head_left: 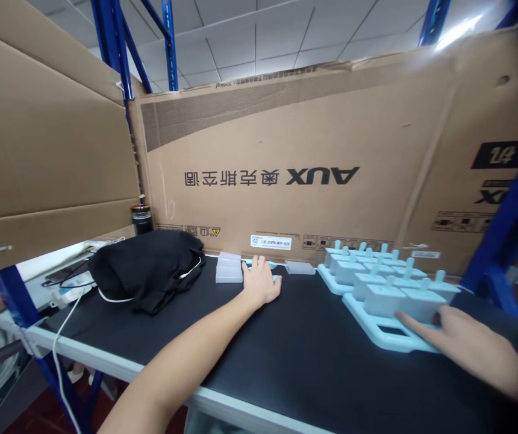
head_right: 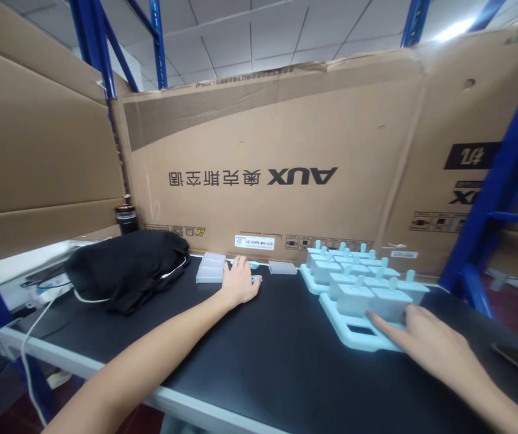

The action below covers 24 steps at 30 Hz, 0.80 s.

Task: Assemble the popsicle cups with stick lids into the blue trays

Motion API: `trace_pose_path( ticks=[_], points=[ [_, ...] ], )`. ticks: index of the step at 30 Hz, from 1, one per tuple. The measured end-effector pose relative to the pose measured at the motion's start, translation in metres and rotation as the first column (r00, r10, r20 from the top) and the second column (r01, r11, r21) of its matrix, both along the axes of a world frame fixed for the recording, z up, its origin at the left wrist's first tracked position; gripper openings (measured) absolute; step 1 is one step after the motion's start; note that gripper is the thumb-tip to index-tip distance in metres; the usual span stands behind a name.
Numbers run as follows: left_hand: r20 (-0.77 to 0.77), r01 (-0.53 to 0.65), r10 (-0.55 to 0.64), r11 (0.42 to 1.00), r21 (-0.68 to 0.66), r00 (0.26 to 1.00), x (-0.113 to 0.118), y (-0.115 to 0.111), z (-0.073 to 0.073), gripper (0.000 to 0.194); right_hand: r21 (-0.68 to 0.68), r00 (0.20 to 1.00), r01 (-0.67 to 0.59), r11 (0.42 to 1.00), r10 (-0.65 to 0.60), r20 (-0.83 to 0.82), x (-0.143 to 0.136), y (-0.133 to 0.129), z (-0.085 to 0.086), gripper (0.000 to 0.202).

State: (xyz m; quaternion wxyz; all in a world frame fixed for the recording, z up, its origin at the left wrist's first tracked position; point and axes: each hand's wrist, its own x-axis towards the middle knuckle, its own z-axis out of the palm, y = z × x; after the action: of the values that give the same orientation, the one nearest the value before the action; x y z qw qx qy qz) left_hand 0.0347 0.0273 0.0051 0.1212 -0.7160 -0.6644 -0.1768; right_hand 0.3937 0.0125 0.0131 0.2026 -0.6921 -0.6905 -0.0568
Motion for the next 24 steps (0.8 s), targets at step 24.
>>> trace_pose_path(
  ticks=[24],
  points=[
    [-0.054,0.022,-0.018,0.998,0.06,0.998,-0.006,-0.004,0.004,0.044,-0.082,0.996,0.084,0.993,-0.082,0.025,-0.016,-0.015,0.009,0.046]
  ],
)
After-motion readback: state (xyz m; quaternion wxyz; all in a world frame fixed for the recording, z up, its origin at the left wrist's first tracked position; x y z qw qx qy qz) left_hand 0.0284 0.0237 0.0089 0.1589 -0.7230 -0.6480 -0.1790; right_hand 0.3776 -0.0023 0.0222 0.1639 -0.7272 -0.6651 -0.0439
